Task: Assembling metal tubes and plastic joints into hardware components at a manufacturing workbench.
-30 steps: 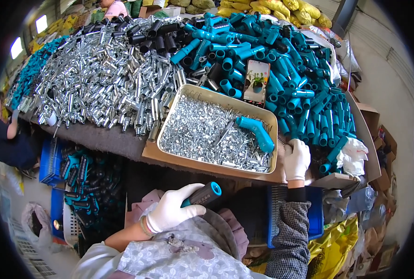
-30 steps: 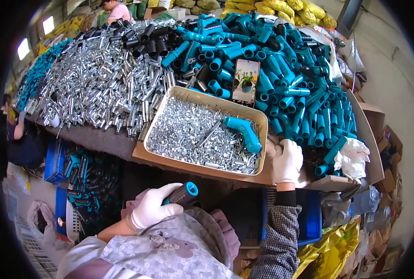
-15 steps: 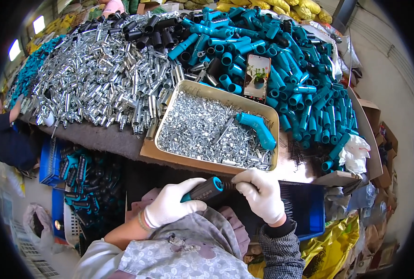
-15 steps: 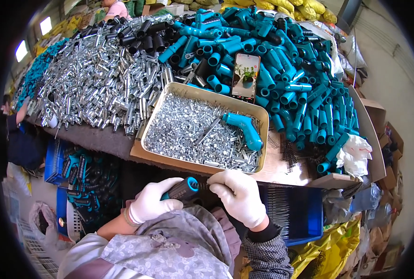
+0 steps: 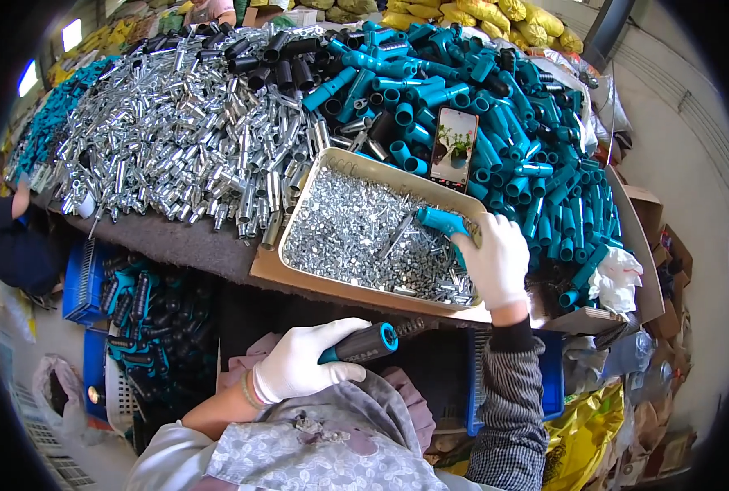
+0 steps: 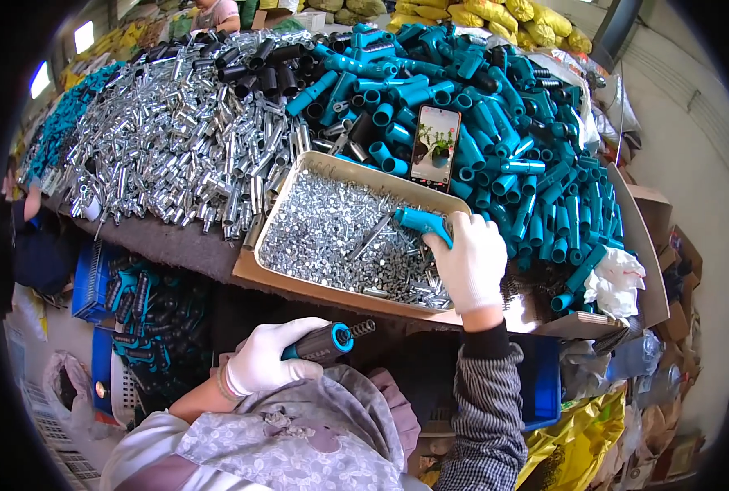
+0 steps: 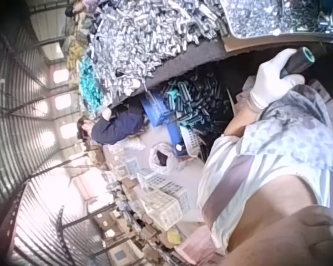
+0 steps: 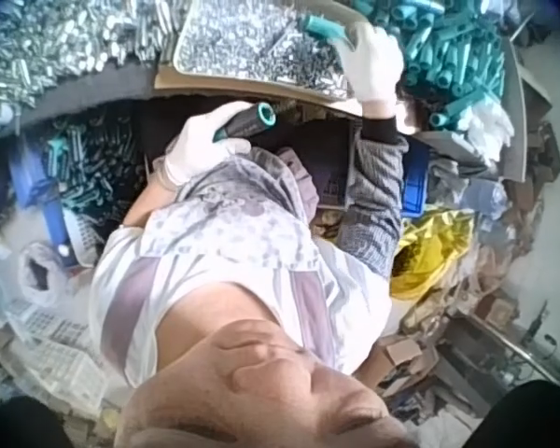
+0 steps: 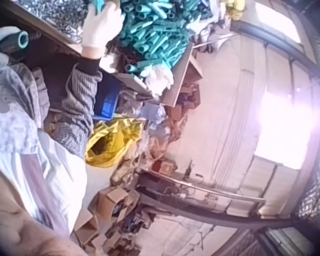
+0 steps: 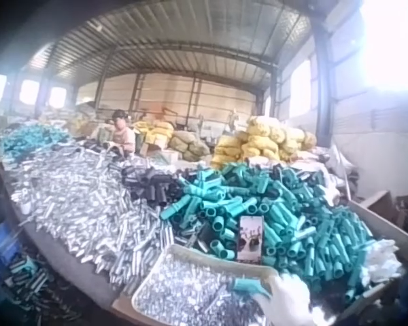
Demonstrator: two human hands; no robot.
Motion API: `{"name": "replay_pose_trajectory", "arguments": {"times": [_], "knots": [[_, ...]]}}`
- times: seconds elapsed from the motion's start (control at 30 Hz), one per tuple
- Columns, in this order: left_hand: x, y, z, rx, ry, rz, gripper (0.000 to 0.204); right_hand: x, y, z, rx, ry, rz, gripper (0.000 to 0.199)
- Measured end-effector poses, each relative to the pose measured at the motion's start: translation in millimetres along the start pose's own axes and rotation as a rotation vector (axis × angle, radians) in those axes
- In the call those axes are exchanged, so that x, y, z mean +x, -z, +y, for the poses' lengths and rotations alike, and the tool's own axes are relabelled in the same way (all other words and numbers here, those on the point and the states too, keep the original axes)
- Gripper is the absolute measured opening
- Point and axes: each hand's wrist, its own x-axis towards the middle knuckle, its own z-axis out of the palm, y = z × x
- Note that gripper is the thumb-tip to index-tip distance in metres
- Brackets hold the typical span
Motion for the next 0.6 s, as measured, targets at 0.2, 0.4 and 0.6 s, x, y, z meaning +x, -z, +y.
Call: {"name": "replay_pose_trajectory", "arguments": {"times": [0.2, 0.4, 0.6], "knots": [[-4.0, 0.9, -0.1, -0.011, 0.053, 0.032, 0.06, -12.5, -17.3, 6.2, 0.107, -0.23, -0.105, 0.042], [-11.3, 8.5, -9.0, 0.022, 0.093, 0.106, 0.058, -89.0, 31.4, -39.9, 0.411, -0.205, 0.08, 0.049], [-13.1, 6.7, -10.9, 0.102, 0.101, 0.009, 0.057, -116.0, 59.8, -63.8, 0.608, -0.35, 0.0, 0.05]]}}
